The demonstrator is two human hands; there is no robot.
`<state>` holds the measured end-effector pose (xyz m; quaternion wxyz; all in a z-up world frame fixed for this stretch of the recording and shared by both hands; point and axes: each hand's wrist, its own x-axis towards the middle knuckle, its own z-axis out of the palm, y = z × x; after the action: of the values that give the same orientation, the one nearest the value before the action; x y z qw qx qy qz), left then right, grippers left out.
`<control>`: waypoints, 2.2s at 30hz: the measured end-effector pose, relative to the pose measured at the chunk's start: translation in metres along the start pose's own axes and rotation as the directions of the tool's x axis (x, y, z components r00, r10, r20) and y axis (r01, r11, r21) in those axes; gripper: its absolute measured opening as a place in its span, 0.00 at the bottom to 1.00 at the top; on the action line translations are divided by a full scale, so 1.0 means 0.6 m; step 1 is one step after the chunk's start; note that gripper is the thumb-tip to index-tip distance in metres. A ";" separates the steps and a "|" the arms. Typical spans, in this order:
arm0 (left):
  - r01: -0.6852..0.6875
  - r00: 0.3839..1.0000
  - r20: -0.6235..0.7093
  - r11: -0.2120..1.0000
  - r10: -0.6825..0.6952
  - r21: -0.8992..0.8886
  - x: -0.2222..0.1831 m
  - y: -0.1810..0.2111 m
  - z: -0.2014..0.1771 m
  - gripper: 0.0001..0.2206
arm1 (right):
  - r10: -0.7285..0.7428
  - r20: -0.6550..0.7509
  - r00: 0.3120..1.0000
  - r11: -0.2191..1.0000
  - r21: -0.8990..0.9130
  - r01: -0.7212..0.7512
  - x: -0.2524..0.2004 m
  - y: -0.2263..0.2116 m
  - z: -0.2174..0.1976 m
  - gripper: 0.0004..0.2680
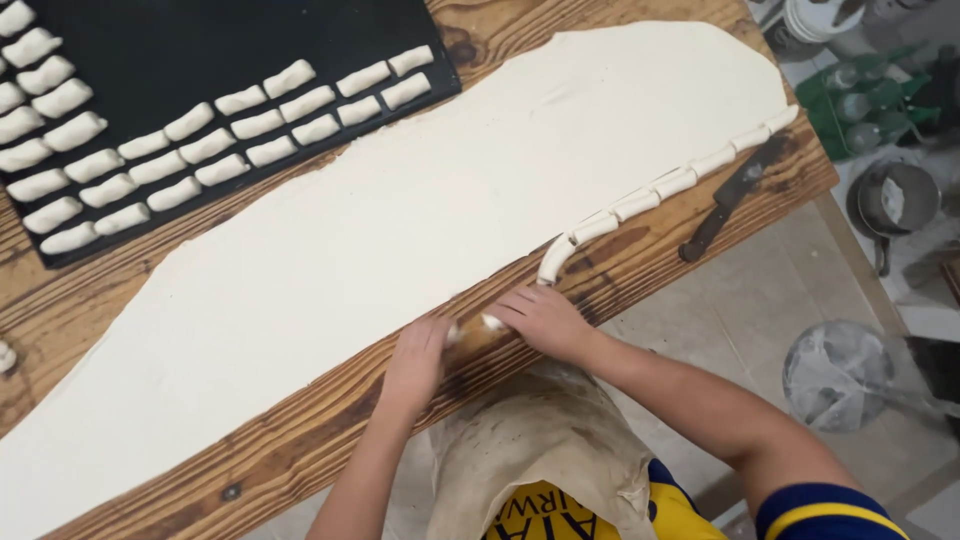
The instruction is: Cutting a large sheet of dough into small rectangular pieces and arranging them on a baking tray.
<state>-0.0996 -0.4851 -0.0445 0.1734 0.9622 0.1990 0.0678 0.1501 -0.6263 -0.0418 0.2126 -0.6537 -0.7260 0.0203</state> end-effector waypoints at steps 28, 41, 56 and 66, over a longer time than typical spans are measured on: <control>0.176 0.971 -0.147 0.979 -0.190 -0.098 -0.276 0.004 -0.057 0.30 | -0.306 0.113 0.945 0.947 0.136 0.290 -0.043 -0.041 -0.110 0.14; 0.411 0.906 -0.194 0.892 -0.376 0.187 -0.070 -0.005 -0.113 0.28 | -0.390 0.190 0.901 0.894 -0.156 0.419 0.101 -0.070 -0.045 0.26; 0.575 0.502 0.318 0.035 -0.804 -0.817 -0.005 -0.097 -0.187 0.17 | 0.470 0.828 0.306 0.431 0.086 -0.898 0.204 0.025 -0.178 0.28; 0.401 0.901 0.065 0.766 -0.429 -0.503 0.572 -0.392 -0.266 0.17 | 0.173 0.068 0.983 0.948 0.260 -0.185 0.627 0.353 -0.065 0.11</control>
<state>0.0970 -0.0941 0.0402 0.4238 0.8127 0.3864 0.1031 0.3415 -0.2451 0.0348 0.2792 -0.6820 -0.6589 0.1509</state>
